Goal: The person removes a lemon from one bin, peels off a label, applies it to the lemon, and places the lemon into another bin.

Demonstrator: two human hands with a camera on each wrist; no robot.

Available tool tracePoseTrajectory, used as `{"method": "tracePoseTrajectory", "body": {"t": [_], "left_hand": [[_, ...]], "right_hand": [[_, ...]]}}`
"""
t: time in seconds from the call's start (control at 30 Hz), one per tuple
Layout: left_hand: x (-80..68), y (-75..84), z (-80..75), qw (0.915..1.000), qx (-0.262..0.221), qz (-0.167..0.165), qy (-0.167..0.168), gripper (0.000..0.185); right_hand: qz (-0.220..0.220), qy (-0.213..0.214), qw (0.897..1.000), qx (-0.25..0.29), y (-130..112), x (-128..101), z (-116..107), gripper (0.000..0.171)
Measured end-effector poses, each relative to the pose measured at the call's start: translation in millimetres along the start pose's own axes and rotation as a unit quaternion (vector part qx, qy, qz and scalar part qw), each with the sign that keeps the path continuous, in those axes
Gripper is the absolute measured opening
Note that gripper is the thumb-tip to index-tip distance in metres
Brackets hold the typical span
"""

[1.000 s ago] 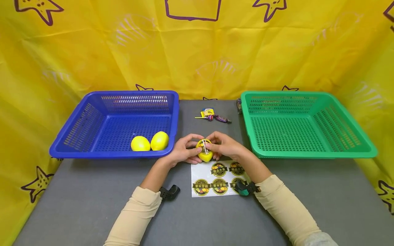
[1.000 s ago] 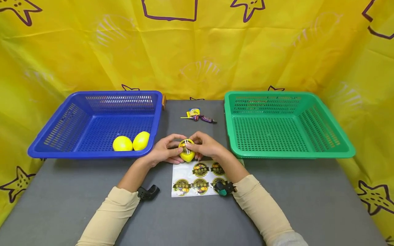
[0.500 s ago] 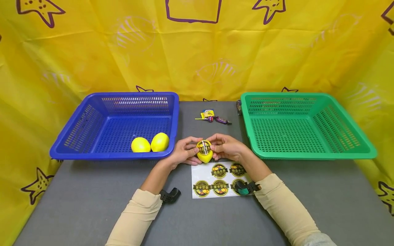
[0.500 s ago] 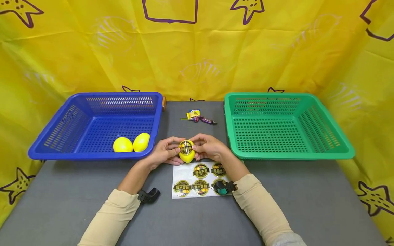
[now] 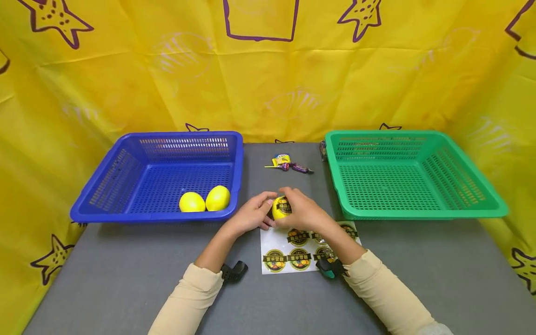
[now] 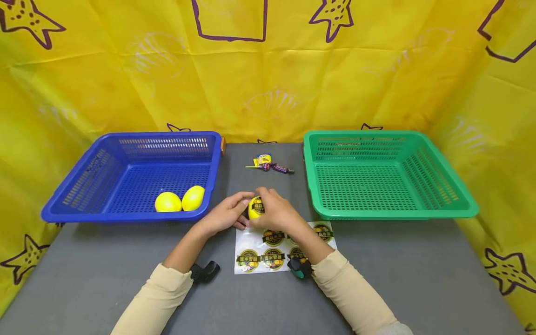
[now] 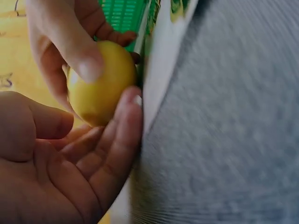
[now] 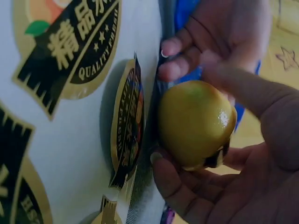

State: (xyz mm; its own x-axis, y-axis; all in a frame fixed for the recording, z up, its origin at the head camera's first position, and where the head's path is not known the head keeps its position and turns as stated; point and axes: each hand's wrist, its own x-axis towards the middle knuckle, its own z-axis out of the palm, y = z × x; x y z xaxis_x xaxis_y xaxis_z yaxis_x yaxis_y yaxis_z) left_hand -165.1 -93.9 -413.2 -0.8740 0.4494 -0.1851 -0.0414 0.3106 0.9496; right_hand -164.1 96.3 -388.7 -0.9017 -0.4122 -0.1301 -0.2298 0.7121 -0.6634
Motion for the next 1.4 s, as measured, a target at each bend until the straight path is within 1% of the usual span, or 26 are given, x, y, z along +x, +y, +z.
{"method": "tracePoseTrajectory", "body": {"t": [0.07, 0.1, 0.13, 0.17, 0.27, 0.3, 0.33, 0.4, 0.47, 0.53, 0.6, 0.63, 0.67, 0.7, 0.73, 0.8, 0.87, 0.9, 0.97, 1.07, 1.13, 1.2, 1.3, 1.4], "left_hand": [[-3.5, 4.7, 2.1, 0.9979, 0.062, 0.015, 0.014, 0.038], [-4.9, 7.1, 3.3, 0.9940, 0.104, 0.026, 0.023, 0.037], [-6.9, 10.9, 4.5, 0.9882, 0.145, 0.038, 0.033, 0.036], [-9.0, 15.0, 5.8, 0.9806, 0.185, 0.049, 0.043, 0.035], [-15.8, 27.0, 9.0, 0.9544, 0.279, 0.083, 0.067, 0.034], [-18.4, 31.4, 9.9, 0.9479, 0.296, 0.094, 0.072, 0.034], [-21.6, 36.5, 10.3, 0.9442, 0.305, 0.103, 0.071, 0.035], [-28.6, 46.5, 9.8, 0.9392, 0.312, 0.122, 0.076, 0.035], [-35.7, 56.2, 7.0, 0.9329, 0.317, 0.148, 0.087, 0.037], [-41.5, 63.4, 1.7, 0.9218, 0.327, 0.176, 0.113, 0.037], [-45.6, 67.4, -5.4, 0.9073, 0.343, 0.191, 0.151, 0.038], [-46.6, 67.8, -9.3, 0.8993, 0.354, 0.191, 0.172, 0.038], [-47.0, 67.4, -13.1, 0.8933, 0.363, 0.184, 0.190, 0.039], [-47.0, 66.4, -16.8, 0.8894, 0.372, 0.170, 0.205, 0.040], [-46.6, 65.1, -20.4, 0.8876, 0.378, 0.153, 0.215, 0.042], [-44.8, 61.0, -26.2, 0.8869, 0.390, 0.108, 0.223, 0.047], [-41.9, 56.8, -29.8, 0.8895, 0.397, 0.070, 0.216, 0.052], [-40.5, 54.9, -30.8, 0.8904, 0.399, 0.056, 0.211, 0.054], [-38.1, 51.5, -31.7, 0.8894, 0.406, 0.041, 0.206, 0.057], [-36.5, 48.1, -31.2, 0.8825, 0.419, 0.036, 0.211, 0.056], [-36.6, 46.8, -30.9, 0.8774, 0.426, 0.039, 0.217, 0.054], [-37.0, 46.2, -30.4, 0.8753, 0.429, 0.043, 0.220, 0.052], [-37.2, 45.8, -30.0, 0.8753, 0.428, 0.049, 0.220, 0.050], [-36.9, 46.2, -29.6, 0.8742, 0.430, 0.051, 0.220, 0.050]], "right_hand": [[0.002, 0.002, 0.999, -0.040, -5.3, -0.8, -0.2, 0.070], [0.002, 0.002, 0.999, -0.053, -7.2, -1.5, -1.5, 0.066], [0.003, 0.002, 0.998, -0.064, -8.8, -2.4, -3.6, 0.064], [0.004, 0.003, 0.997, -0.073, -10.0, -3.8, -6.7, 0.065], [-0.004, 0.010, 0.996, -0.093, -12.9, -11.0, -21.1, 0.068], [-0.010, 0.015, 0.995, -0.097, -13.7, -14.4, -27.5, 0.068], [-0.018, 0.022, 0.994, -0.103, -14.8, -18.3, -34.5, 0.068], [-0.038, 0.037, 0.993, -0.107, -16.8, -26.5, -49.9, 0.067], [-0.056, 0.049, 0.992, -0.104, -19.1, -34.5, -67.2, 0.066], [-0.071, 0.057, 0.991, -0.100, -19.2, -40.4, -85.8, 0.064], [-0.070, 0.059, 0.991, -0.096, -16.9, -44.0, -105.3, 0.064], [-0.067, 0.059, 0.991, -0.095, -14.4, -44.7, -115.5, 0.063], [-0.062, 0.059, 0.992, -0.093, -10.9, -44.4, -125.4, 0.063], [-0.055, 0.059, 0.992, -0.092, -6.3, -43.2, -135.1, 0.064], [-0.047, 0.058, 0.993, -0.092, -1.0, -41.1, -144.5, 0.064], [-0.033, 0.056, 0.994, -0.090, 12.4, -33.8, -161.6, 0.065], [-0.013, 0.047, 0.995, -0.089, 28.3, -23.8, -175.4, 0.066], [-0.002, 0.038, 0.996, -0.086, 36.1, -18.3, -180.6, 0.067], [0.025, 0.011, 0.997, -0.075, 51.2, -6.4, -187.2, 0.067], [0.064, -0.043, 0.995, -0.069, 68.6, 12.0, -187.0, 0.069], [0.083, -0.078, 0.991, -0.073, 76.9, 23.5, -182.5, 0.071], [0.096, -0.101, 0.986, -0.088, 82.2, 33.1, -176.0, 0.073], [0.120, -0.111, 0.980, -0.109, 87.8, 43.4, -167.5, 0.073], [0.137, -0.100, 0.979, -0.116, 92.0, 49.0, -163.8, 0.070]]}}
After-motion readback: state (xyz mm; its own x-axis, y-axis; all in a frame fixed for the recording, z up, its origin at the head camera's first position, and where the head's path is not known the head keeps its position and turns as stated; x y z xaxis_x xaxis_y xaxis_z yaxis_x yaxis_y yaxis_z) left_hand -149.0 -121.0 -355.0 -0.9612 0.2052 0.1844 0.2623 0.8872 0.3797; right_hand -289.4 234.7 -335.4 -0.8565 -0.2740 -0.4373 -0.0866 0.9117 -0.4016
